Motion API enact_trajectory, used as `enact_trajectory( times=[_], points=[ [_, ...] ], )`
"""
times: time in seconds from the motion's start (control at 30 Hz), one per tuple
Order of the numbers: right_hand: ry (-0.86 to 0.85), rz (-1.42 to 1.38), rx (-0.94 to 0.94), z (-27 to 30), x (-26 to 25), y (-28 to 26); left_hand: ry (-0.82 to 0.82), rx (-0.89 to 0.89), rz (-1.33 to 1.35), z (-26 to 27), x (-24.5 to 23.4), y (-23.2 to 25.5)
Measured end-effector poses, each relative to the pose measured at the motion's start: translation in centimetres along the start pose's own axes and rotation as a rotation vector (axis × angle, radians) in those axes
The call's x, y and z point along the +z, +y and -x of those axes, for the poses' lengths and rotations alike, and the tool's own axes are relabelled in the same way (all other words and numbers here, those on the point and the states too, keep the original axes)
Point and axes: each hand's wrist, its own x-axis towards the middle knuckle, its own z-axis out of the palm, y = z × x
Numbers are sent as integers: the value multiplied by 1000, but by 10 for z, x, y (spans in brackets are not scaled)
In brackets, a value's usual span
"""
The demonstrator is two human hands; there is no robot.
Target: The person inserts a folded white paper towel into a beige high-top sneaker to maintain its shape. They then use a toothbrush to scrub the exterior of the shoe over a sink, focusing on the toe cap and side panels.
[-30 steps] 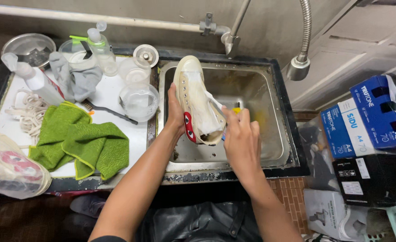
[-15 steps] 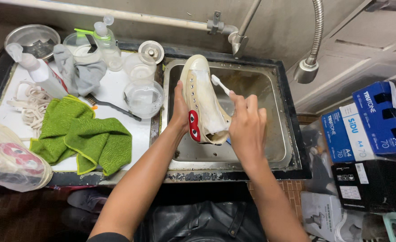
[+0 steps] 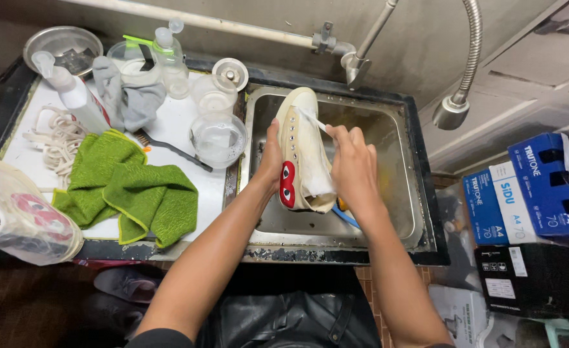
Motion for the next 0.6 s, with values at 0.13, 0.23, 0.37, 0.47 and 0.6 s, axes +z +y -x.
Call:
enact_trajectory(
  times=[0.13, 0.23, 0.37, 0.47, 0.6],
  points=[
    [70, 44, -9, -14, -10, -7, 52, -2, 82, -10, -6, -1],
    [-45, 60, -43, -19, -5, -4, 31, -10, 57, -9, -10, -7],
    [-4, -8, -120, -33, -25, -31, 67, -2, 110, -5, -8, 0],
    [-72, -52, -231, -31, -20, -60, 82, 33, 9, -24, -21, -12],
    [-122, 126, -434, -37, 24, -71, 88, 74, -48, -49, -38, -24]
  ],
)
